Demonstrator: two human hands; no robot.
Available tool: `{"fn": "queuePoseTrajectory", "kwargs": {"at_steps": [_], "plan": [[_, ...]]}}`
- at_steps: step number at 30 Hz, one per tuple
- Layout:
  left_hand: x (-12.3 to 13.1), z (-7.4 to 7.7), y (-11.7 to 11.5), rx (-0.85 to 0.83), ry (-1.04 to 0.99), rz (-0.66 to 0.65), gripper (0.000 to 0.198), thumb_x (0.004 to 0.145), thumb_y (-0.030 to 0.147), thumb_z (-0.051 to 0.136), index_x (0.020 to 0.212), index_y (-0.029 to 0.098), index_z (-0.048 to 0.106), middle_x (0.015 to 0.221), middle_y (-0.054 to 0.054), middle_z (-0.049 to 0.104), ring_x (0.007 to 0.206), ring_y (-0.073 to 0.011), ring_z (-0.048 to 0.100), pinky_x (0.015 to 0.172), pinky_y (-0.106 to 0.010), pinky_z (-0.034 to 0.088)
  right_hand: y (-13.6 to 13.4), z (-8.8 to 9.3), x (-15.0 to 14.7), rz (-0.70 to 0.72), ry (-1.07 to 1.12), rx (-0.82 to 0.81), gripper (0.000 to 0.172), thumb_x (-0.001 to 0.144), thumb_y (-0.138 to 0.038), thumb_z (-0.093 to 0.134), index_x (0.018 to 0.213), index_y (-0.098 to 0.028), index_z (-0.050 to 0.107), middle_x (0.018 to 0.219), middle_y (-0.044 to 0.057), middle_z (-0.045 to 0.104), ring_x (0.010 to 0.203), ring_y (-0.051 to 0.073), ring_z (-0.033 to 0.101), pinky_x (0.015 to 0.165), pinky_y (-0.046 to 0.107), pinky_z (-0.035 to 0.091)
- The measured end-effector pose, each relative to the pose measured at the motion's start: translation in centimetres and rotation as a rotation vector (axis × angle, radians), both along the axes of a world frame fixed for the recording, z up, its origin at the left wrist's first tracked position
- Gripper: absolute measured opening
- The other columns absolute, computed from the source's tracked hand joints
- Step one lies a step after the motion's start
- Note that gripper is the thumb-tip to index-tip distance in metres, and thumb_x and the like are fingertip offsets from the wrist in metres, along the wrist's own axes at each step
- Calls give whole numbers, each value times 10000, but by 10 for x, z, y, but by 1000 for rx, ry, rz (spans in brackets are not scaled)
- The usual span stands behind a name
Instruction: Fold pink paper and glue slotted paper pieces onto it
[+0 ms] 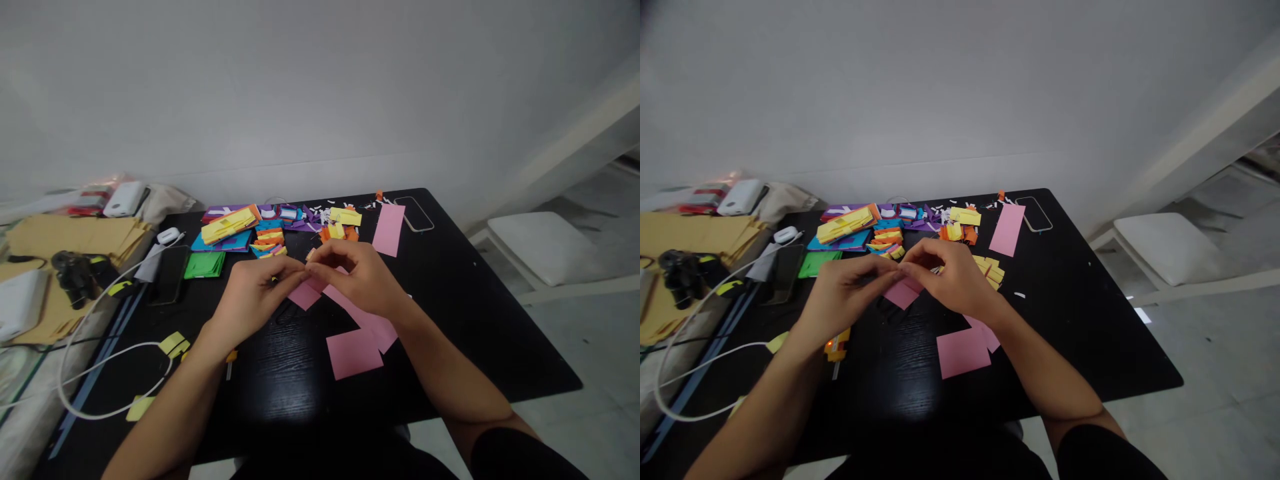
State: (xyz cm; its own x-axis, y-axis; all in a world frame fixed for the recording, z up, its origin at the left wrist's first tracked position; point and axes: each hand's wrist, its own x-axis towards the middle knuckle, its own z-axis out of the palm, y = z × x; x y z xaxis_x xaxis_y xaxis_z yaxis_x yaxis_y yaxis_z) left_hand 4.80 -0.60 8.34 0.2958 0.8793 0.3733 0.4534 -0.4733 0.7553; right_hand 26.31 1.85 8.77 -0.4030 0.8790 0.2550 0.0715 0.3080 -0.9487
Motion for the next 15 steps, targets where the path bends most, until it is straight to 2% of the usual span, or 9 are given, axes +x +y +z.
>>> {"fn": "queuePoseTrajectory", "kwargs": {"at_steps": [6, 15], "plan": [[-1, -2, 2, -39, -23, -19, 135, 1000, 308, 709, 943, 205, 774, 853, -31, 789, 739, -148, 716, 678, -249, 553, 2, -3, 3, -69, -52, 27, 151, 956, -356, 787, 919, -211, 773, 891, 24, 811, 792, 169, 731, 740, 317, 575], [0, 5, 3, -28, 64, -110, 132, 979, 238, 667, 890, 192, 755, 813, -28, 765, 694, -141, 668, 622, -239, 503, 0, 2, 8, 84, -204, 4, 43, 888, -206, 717, 845, -211, 721, 822, -2, 768, 760, 157, 728, 710, 291, 572]]}}
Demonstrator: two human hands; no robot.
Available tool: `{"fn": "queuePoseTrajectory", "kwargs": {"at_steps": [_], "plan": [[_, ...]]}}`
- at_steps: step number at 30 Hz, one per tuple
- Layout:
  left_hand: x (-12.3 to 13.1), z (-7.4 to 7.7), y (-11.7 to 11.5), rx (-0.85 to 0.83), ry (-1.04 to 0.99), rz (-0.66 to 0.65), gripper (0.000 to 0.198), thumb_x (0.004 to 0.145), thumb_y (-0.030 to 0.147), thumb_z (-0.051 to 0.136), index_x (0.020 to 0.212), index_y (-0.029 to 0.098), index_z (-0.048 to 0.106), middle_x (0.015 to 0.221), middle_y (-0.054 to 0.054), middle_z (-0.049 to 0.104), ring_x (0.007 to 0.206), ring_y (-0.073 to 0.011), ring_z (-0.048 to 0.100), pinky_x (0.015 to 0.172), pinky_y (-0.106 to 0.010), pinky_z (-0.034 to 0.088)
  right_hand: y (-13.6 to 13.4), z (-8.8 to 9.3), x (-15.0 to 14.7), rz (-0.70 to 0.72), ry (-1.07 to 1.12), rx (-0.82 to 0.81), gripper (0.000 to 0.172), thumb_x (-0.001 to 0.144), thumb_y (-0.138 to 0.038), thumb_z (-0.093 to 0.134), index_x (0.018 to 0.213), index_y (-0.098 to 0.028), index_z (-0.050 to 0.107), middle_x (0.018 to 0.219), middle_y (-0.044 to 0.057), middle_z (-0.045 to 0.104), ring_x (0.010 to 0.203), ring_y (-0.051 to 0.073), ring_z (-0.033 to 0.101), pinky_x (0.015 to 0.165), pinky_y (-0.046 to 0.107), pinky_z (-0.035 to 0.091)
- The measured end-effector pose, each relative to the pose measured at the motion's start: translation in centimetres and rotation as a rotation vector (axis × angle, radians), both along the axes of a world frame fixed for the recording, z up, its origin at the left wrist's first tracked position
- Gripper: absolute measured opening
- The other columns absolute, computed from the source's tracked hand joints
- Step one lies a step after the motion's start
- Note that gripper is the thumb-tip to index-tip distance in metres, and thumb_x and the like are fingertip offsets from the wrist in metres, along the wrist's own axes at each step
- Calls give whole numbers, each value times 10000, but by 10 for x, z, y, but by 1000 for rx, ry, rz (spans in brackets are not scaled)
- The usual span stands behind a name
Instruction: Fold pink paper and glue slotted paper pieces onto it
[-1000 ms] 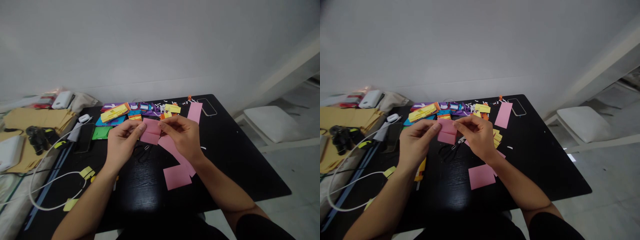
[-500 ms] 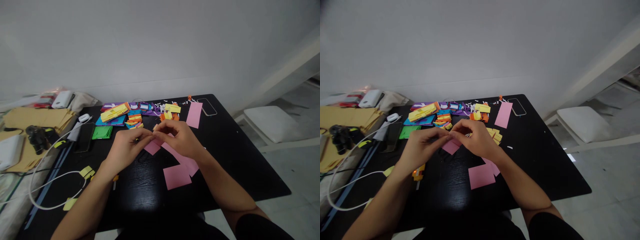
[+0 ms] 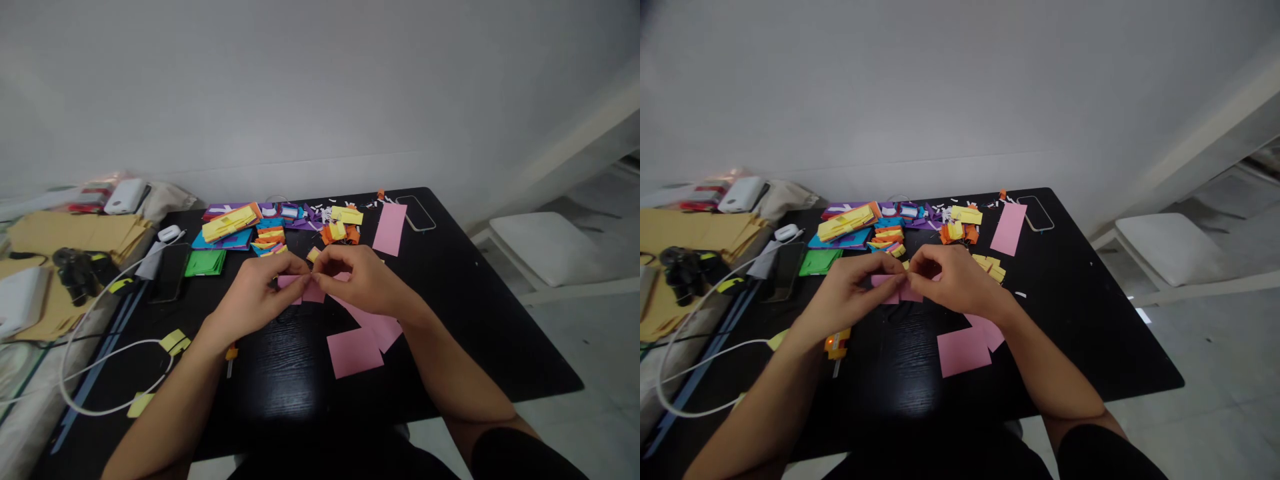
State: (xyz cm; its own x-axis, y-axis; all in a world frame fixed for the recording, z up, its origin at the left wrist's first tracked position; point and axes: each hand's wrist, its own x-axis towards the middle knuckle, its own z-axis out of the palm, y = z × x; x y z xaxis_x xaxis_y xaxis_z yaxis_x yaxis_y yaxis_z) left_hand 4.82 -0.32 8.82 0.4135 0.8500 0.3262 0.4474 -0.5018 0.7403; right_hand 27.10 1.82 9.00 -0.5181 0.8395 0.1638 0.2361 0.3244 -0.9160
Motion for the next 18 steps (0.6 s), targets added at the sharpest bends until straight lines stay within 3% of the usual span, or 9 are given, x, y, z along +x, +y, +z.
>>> {"fn": "queuePoseTrajectory", "kwargs": {"at_steps": [10, 14, 18], "plan": [[-6, 7, -1, 38, -41, 34, 116, 976, 255, 698, 886, 211, 755, 799, -13, 767, 683, -140, 684, 609, -228, 508, 10, 4, 17, 23, 19, 16, 55, 887, -229, 745, 839, -205, 731, 824, 5, 749, 752, 149, 686, 700, 290, 551], [-4, 4, 0, 32, -74, 41, 117, 975, 268, 708, 887, 212, 759, 802, -19, 775, 704, -154, 714, 638, -242, 547, 6, 3, 9, 42, 82, 14, 90, 907, -287, 796, 931, -205, 767, 891, 20, 786, 817, 165, 732, 778, 309, 590], [-3, 2, 0, 49, -84, 60, 93, 972, 245, 712, 914, 201, 770, 834, -25, 792, 726, -150, 728, 651, -237, 558, 2, 1, -1, 8, 97, 49, 103, 949, -291, 759, 888, -209, 775, 829, 2, 781, 749, 141, 698, 686, 276, 542]]}}
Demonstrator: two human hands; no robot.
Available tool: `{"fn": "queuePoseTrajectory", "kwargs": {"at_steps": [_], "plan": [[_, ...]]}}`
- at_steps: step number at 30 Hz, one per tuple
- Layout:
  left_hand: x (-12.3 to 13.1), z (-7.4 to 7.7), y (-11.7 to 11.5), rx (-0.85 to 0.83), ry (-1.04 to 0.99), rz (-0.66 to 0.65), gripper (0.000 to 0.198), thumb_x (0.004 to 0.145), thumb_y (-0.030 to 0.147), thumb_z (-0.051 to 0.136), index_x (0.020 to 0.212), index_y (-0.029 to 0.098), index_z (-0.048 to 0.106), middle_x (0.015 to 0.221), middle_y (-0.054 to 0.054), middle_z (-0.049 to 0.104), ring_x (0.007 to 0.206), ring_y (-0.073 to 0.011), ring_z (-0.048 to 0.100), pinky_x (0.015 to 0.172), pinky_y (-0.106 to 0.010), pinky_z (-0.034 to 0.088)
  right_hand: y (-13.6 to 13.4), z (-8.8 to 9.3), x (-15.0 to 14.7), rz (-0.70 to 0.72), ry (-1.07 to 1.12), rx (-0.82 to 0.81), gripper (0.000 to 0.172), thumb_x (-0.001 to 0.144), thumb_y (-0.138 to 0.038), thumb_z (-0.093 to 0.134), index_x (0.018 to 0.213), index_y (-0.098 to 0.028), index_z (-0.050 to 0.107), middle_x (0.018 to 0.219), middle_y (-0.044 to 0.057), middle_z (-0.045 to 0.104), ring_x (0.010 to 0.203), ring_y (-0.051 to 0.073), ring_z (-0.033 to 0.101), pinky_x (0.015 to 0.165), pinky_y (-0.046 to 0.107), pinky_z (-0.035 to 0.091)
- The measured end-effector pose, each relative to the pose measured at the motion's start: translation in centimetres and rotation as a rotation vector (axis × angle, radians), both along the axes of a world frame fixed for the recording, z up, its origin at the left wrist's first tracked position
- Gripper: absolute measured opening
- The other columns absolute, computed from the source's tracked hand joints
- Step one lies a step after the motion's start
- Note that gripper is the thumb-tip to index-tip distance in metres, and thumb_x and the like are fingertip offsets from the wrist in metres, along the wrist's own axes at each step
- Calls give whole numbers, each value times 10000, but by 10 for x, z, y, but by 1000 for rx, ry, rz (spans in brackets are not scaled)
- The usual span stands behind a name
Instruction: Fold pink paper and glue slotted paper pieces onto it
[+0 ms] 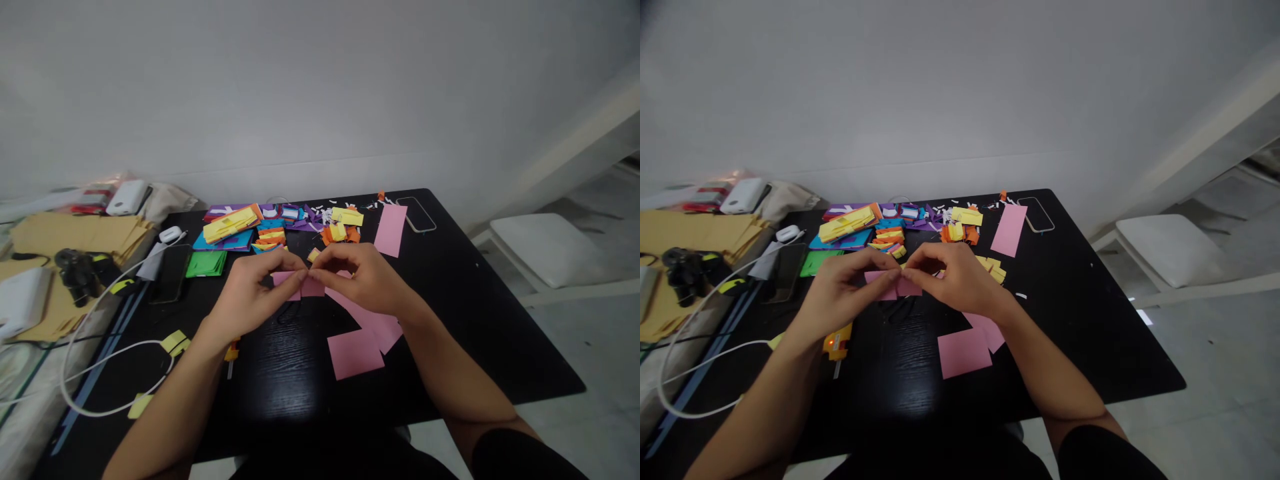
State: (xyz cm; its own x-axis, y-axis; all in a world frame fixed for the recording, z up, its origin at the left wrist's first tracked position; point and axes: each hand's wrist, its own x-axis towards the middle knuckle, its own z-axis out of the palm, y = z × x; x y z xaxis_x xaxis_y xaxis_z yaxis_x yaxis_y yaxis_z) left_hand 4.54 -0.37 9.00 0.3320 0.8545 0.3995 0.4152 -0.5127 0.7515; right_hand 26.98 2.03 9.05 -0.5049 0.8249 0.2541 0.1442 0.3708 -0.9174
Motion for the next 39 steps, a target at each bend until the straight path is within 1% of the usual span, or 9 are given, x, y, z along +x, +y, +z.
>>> {"fn": "queuePoseTrajectory", "kwargs": {"at_steps": [5, 8, 14, 19, 24, 30, 35, 39], "plan": [[-1, 1, 0, -15, -1, -8, 78, 976, 226, 709, 928, 197, 765, 853, -2, 790, 752, -126, 730, 689, -213, 561, -1, 0, -1, -27, 9, 37, 99, 933, -269, 765, 872, -194, 786, 815, 8, 777, 725, 136, 664, 656, 272, 504], [-2, 2, 0, 17, 5, 9, 72, 973, 214, 710, 924, 198, 760, 846, 12, 787, 747, -114, 725, 686, -199, 548, -2, 1, 1, -39, 7, 20, 112, 932, -284, 775, 866, -193, 785, 800, 3, 766, 703, 128, 644, 631, 269, 483], [-3, 1, 0, 77, 45, -6, 99, 974, 198, 699, 892, 197, 754, 795, 25, 766, 698, -107, 697, 659, -195, 527, -2, 1, 2, -20, 16, 11, 119, 934, -280, 772, 859, -188, 779, 796, 0, 761, 714, 122, 641, 634, 270, 476], [-4, 1, 1, 12, 17, -20, 88, 985, 219, 701, 932, 200, 769, 843, 14, 785, 739, -112, 709, 682, -195, 536, -2, 3, 4, -26, -1, 5, 129, 933, -294, 768, 858, -189, 777, 783, -3, 750, 700, 118, 631, 619, 268, 467], [-7, 2, 1, -34, -10, -20, 111, 985, 235, 702, 898, 192, 756, 791, 15, 760, 690, -106, 674, 640, -196, 519, -1, 4, 5, -34, 0, 4, 116, 926, -286, 765, 868, -185, 770, 808, 6, 759, 721, 124, 655, 633, 265, 499], [-3, 3, -1, -7, -26, -22, 90, 975, 212, 717, 909, 202, 778, 820, 17, 786, 719, -110, 707, 677, -203, 535, -3, 0, -2, -15, 66, -9, 84, 912, -266, 774, 917, -183, 786, 883, 27, 794, 794, 149, 722, 748, 291, 583], [-1, 3, -2, -39, -58, -6, 75, 962, 228, 744, 915, 210, 798, 846, 4, 803, 754, -132, 730, 712, -225, 557, -3, -3, -5, -34, 94, 10, 59, 909, -241, 759, 900, -185, 771, 871, 19, 784, 779, 142, 711, 725, 285, 567], [2, 2, -2, -64, -100, -3, 58, 945, 228, 749, 918, 211, 798, 849, -2, 804, 759, -135, 737, 703, -227, 562, -3, -3, -4, -24, 79, 52, 36, 906, -215, 742, 902, -187, 765, 866, 10, 767, 776, 134, 689, 715, 277, 551]]}}
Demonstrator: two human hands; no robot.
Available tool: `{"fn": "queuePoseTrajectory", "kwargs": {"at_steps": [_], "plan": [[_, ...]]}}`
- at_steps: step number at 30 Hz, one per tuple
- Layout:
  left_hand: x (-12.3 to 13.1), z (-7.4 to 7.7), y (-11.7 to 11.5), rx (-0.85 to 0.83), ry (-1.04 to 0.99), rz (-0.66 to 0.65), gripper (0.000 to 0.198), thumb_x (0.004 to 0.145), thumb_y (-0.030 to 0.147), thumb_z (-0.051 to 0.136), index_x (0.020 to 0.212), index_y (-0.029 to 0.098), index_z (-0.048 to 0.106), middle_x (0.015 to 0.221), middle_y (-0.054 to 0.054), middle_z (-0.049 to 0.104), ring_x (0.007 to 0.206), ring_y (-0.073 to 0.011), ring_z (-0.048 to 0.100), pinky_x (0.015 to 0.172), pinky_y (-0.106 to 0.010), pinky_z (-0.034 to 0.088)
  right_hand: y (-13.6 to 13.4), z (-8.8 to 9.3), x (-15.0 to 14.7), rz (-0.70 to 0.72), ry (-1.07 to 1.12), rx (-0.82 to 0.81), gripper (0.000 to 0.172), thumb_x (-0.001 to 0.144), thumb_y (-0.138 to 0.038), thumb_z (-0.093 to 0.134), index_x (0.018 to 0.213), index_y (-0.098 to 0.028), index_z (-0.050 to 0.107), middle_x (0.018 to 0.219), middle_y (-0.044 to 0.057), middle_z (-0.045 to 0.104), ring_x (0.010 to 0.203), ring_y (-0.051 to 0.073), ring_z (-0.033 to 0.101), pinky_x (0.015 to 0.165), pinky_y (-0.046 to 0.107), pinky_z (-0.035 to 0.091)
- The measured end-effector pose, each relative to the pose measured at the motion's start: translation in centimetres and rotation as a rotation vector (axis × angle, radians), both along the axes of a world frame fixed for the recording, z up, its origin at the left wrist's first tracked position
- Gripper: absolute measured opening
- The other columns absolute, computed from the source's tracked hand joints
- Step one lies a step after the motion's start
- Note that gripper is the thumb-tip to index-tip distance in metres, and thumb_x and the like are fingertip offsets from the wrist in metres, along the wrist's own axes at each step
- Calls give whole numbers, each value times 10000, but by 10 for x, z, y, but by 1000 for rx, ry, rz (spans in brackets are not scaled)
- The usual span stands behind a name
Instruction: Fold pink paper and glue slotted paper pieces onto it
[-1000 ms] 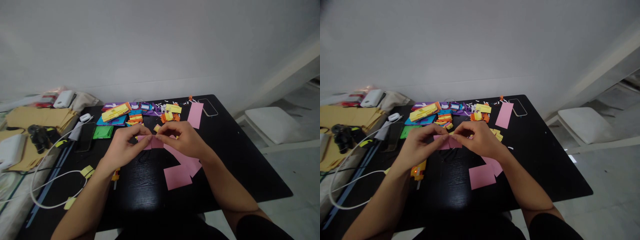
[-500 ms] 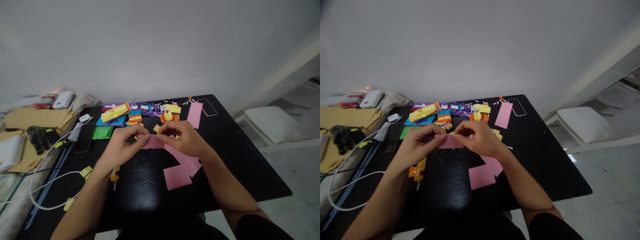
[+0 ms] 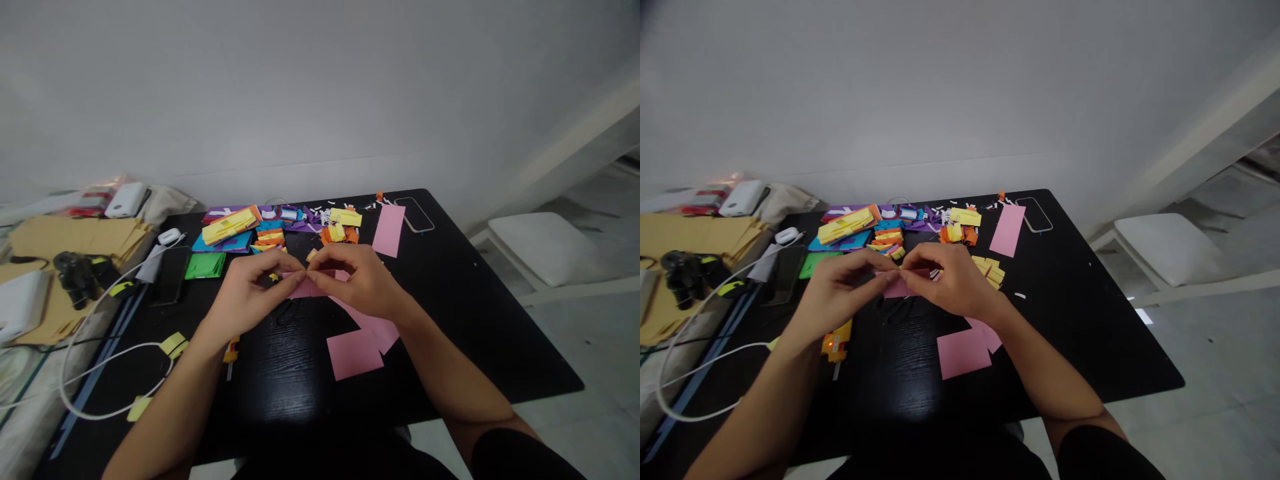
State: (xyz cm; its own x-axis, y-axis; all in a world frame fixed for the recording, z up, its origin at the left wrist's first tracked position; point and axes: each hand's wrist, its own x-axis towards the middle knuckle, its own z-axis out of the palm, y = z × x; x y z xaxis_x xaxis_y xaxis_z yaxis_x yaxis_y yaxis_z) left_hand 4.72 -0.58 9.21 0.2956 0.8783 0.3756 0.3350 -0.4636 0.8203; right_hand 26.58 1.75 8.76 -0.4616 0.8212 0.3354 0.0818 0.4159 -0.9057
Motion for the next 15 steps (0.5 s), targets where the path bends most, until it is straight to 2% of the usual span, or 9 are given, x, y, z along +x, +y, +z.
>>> {"fn": "queuePoseTrajectory", "kwargs": {"at_steps": [6, 11, 15], "plan": [[-7, 3, 3, -18, 38, -22, 72, 944, 233, 735, 892, 203, 777, 792, 1, 777, 708, -130, 711, 672, -239, 552, 1, 0, 3, -5, -25, 41, 26, 897, -198, 734, 884, -185, 752, 858, 3, 749, 751, 121, 647, 700, 272, 525], [-21, 5, 6, -16, 56, 46, 95, 942, 255, 748, 860, 207, 753, 782, -4, 765, 711, -139, 695, 679, -261, 550, 4, 3, 9, -57, -22, -4, 21, 874, -192, 735, 857, -197, 746, 825, -1, 738, 732, 129, 622, 681, 281, 516], [-17, 4, 7, 4, 36, 67, 87, 955, 291, 744, 945, 207, 760, 854, -23, 778, 762, -153, 712, 718, -281, 570, 5, 2, 9, -51, -21, -38, 26, 875, -219, 747, 854, -203, 748, 818, -2, 736, 716, 129, 614, 657, 280, 506]]}}
